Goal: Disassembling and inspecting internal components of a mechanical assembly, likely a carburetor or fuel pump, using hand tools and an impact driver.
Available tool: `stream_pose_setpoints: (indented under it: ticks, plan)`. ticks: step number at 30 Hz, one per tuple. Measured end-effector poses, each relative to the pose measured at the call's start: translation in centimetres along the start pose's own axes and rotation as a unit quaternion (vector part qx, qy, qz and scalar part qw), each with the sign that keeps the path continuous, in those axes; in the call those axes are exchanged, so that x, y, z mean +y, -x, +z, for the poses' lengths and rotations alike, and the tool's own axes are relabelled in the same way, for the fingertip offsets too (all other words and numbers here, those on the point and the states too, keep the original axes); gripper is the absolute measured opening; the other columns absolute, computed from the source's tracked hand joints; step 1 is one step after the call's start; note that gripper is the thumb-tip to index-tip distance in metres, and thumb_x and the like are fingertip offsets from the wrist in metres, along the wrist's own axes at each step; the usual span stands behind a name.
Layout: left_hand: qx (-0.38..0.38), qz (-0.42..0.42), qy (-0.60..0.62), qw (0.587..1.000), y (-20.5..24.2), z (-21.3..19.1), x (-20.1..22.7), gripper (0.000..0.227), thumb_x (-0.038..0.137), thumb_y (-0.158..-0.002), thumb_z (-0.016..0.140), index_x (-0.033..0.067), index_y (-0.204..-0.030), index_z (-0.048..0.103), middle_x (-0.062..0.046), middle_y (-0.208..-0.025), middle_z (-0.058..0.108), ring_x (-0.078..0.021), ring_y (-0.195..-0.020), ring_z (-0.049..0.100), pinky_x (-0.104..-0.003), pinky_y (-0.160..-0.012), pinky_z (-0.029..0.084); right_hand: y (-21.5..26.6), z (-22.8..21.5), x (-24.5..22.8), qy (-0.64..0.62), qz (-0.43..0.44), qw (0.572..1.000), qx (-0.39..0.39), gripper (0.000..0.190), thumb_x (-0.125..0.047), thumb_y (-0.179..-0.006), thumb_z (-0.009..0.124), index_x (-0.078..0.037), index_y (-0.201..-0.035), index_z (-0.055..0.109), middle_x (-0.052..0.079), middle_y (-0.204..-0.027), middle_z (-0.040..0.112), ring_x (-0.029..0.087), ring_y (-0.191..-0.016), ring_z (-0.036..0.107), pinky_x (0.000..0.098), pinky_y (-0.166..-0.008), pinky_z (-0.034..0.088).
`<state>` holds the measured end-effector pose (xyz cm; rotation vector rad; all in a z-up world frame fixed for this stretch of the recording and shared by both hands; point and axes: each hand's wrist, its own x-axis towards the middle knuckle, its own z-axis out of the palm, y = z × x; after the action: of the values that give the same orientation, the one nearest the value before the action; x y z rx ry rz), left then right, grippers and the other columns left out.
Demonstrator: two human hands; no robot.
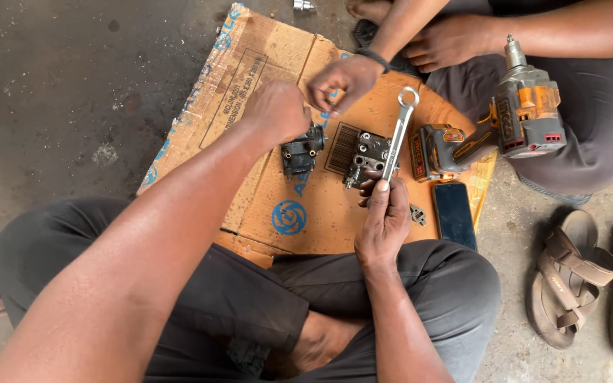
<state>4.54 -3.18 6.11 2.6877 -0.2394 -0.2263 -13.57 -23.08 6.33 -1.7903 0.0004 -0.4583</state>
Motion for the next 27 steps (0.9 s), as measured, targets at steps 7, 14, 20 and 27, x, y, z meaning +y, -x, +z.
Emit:
stream_pose_setpoints:
  ticks: [7, 14, 20, 27]
  plan:
    - [0.036, 0.117, 0.101, 0.987, 0.1, -0.3, -2.0, 0.024, 0.007, -0.083, 0.073, 0.0155, -0.104, 0.08, -0.01, -0.102, 0.077, -0.0281, -0.094, 0.073, -0.04, -0.084, 0.058, 0.3, 0.6, 1.0, 0.009, 0.055, 0.998, 0.031, 0.03, -0.026, -0.113, 0.049, -0.001, -0.109, 0.066, 0.003, -0.088, 0.067, 0.009, -0.076, 0.059, 0.0253, -0.069, 0.052]
    - [-0.006, 0.12, 0.094, 0.988, 0.2, -1.3, -0.9, 0.012, 0.017, -0.082, 0.081, 0.0156, -0.093, 0.079, -0.006, -0.092, 0.078, -0.024, -0.087, 0.074, -0.04, -0.079, 0.057, -0.2, 1.0, 1.4, -0.022, 0.061, 0.998, 0.025, 0.031, -0.027, -0.114, 0.048, -0.001, -0.111, 0.066, 0.003, -0.09, 0.067, 0.008, -0.078, 0.06, 0.0236, -0.067, 0.052]
    - [0.029, 0.075, -0.005, 0.997, 0.2, -0.2, -0.7, 0.017, 0.026, -0.089, 0.083, 0.0095, -0.089, 0.077, -0.01, -0.09, 0.077, -0.0264, -0.087, 0.073, -0.044, -0.083, 0.056, -0.3, 1.1, 1.7, -0.041, 0.063, 0.997, 0.013, 0.031, -0.027, -0.114, 0.049, -0.001, -0.113, 0.066, 0.003, -0.092, 0.066, 0.008, -0.08, 0.06, 0.024, -0.068, 0.052]
    - [0.013, 0.094, 0.095, 0.991, 0.7, -0.2, -1.0, 0.015, 0.015, -0.083, 0.078, 0.0205, -0.097, 0.078, -0.002, -0.1, 0.078, -0.0202, -0.088, 0.074, -0.041, -0.082, 0.056, -0.1, 1.1, 1.8, -0.023, 0.059, 0.998, 0.012, 0.031, -0.028, -0.113, 0.05, -0.002, -0.113, 0.067, 0.003, -0.089, 0.067, 0.008, -0.077, 0.06, 0.0235, -0.067, 0.052]
